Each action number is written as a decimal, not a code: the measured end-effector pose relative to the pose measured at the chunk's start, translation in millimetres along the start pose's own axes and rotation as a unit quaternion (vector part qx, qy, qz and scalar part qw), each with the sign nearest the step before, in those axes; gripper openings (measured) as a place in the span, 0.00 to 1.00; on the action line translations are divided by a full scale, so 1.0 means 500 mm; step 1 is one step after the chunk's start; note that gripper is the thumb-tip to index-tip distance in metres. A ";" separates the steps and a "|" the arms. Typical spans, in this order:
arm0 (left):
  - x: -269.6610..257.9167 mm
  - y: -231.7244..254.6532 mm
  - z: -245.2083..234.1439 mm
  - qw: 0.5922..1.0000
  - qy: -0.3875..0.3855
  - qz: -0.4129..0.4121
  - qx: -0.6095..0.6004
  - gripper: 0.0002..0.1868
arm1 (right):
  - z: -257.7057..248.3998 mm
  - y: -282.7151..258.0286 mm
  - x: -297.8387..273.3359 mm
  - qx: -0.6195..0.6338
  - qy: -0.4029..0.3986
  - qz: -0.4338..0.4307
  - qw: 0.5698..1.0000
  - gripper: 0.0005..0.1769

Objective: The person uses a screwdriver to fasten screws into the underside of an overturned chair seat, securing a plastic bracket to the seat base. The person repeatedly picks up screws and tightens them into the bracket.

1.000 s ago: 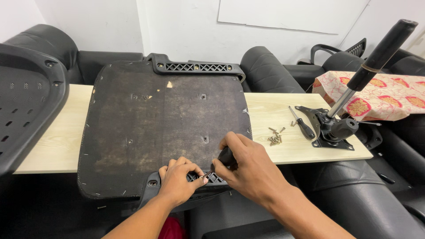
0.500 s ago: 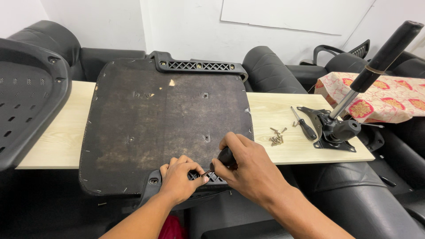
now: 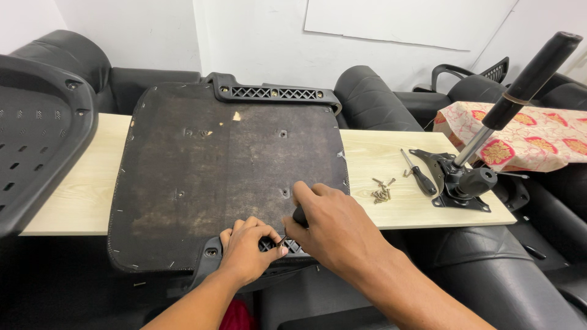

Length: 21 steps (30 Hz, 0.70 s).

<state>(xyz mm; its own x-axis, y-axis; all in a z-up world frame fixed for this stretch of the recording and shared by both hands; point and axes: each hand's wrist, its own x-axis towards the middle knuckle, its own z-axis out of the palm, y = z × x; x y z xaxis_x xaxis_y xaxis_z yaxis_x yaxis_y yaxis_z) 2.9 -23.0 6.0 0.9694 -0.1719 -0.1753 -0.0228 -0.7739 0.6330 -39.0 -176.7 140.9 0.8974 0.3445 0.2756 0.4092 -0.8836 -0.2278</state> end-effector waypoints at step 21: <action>0.000 -0.008 0.002 0.999 0.022 0.023 -0.013 0.10 | -0.026 -0.005 -0.003 0.043 -0.055 -0.050 0.996 0.15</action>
<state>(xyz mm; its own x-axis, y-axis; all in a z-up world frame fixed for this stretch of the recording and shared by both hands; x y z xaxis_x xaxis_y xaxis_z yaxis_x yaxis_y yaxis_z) 3.0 -20.3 2.7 0.9772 -0.1795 -0.1134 -0.0611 -0.7495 0.6592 -43.3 -179.0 153.2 0.8624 0.4660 0.1981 0.5055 -0.8147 -0.2843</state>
